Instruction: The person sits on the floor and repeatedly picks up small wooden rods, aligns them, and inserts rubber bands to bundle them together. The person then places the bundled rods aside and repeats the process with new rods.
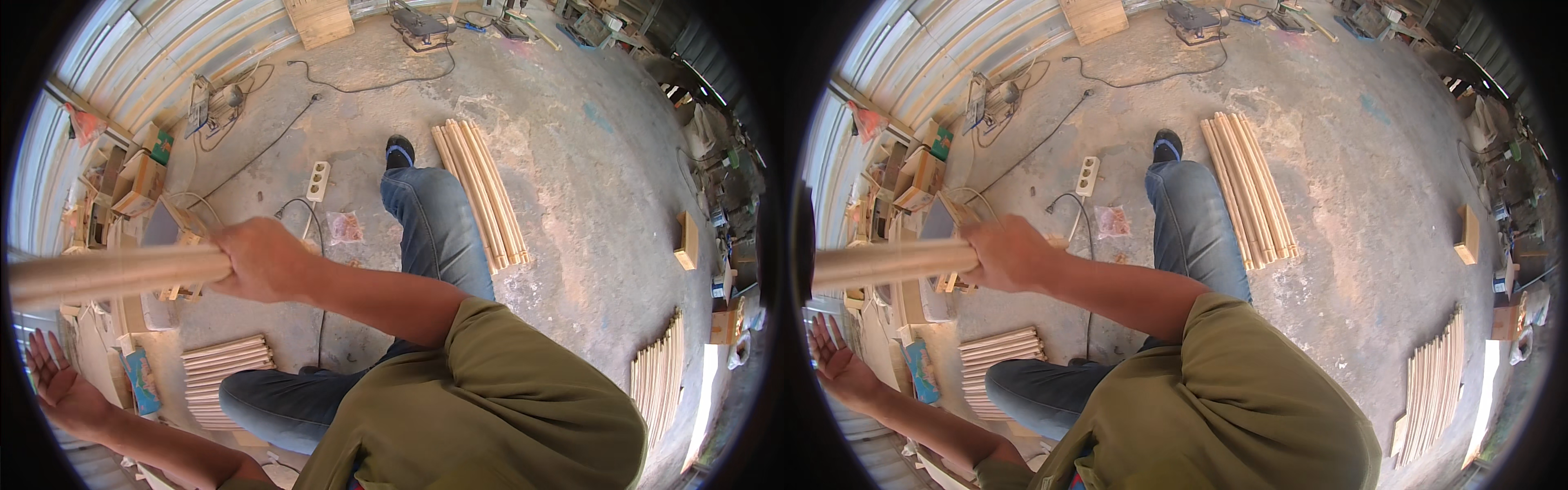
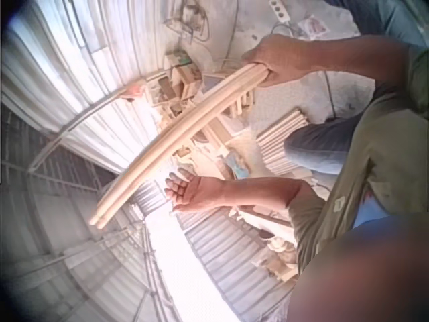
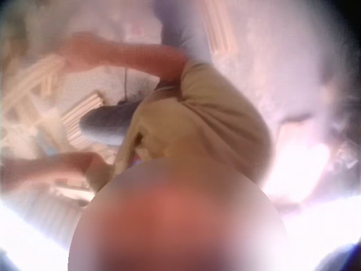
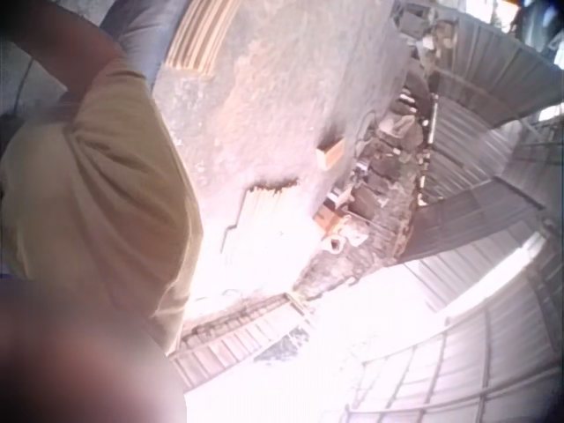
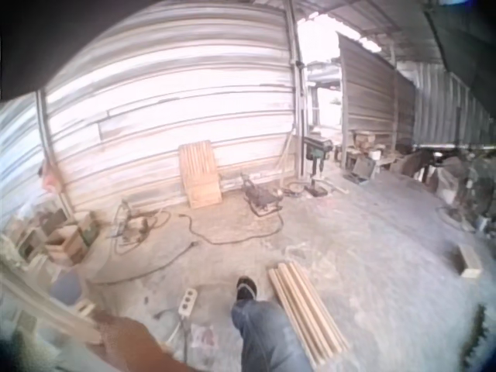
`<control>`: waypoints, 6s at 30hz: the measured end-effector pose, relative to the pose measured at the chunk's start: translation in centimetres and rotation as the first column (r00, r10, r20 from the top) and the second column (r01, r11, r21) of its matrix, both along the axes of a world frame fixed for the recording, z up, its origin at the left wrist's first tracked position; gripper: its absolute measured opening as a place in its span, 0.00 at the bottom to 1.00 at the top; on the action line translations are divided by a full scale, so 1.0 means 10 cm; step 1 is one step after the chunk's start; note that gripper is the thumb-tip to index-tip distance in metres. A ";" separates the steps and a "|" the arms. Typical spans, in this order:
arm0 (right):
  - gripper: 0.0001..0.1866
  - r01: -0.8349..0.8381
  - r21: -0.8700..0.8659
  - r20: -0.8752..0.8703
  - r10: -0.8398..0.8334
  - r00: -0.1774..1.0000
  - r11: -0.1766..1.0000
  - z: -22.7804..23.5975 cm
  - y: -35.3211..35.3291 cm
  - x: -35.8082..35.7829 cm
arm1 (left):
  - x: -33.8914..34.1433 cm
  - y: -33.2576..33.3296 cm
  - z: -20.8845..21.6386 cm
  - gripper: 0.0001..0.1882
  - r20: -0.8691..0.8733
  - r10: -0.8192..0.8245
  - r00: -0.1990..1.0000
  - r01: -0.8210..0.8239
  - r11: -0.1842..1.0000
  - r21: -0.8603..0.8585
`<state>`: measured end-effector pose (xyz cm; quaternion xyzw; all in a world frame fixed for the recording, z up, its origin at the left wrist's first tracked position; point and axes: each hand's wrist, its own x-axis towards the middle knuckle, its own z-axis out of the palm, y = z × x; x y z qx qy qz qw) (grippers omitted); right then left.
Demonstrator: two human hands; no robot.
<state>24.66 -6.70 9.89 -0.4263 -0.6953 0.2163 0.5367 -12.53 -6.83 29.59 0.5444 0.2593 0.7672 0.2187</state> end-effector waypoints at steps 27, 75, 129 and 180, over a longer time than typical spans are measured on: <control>0.30 0.792 -0.591 0.696 -0.591 0.407 -0.150 -4.21 -1.90 4.06 | 0.96 -0.12 -3.67 0.10 -0.366 -0.332 0.870 -0.292 0.252 -0.923; 0.22 -0.327 -0.669 0.200 0.585 0.786 0.667 -2.94 0.79 -2.38 | -2.03 -0.85 -6.51 0.47 -0.898 -0.061 0.436 -0.857 -0.332 -0.393; 0.23 -0.114 -0.819 0.450 0.754 0.478 0.562 -4.86 1.46 -4.75 | -2.03 -0.84 -6.59 0.51 -0.915 -0.101 0.391 -0.888 -0.302 -0.347; 0.19 -0.420 -0.483 -0.187 0.378 0.907 0.768 -2.14 0.50 -1.50 | 1.29 0.27 -2.56 0.13 -0.041 0.077 0.996 -0.087 0.879 -0.469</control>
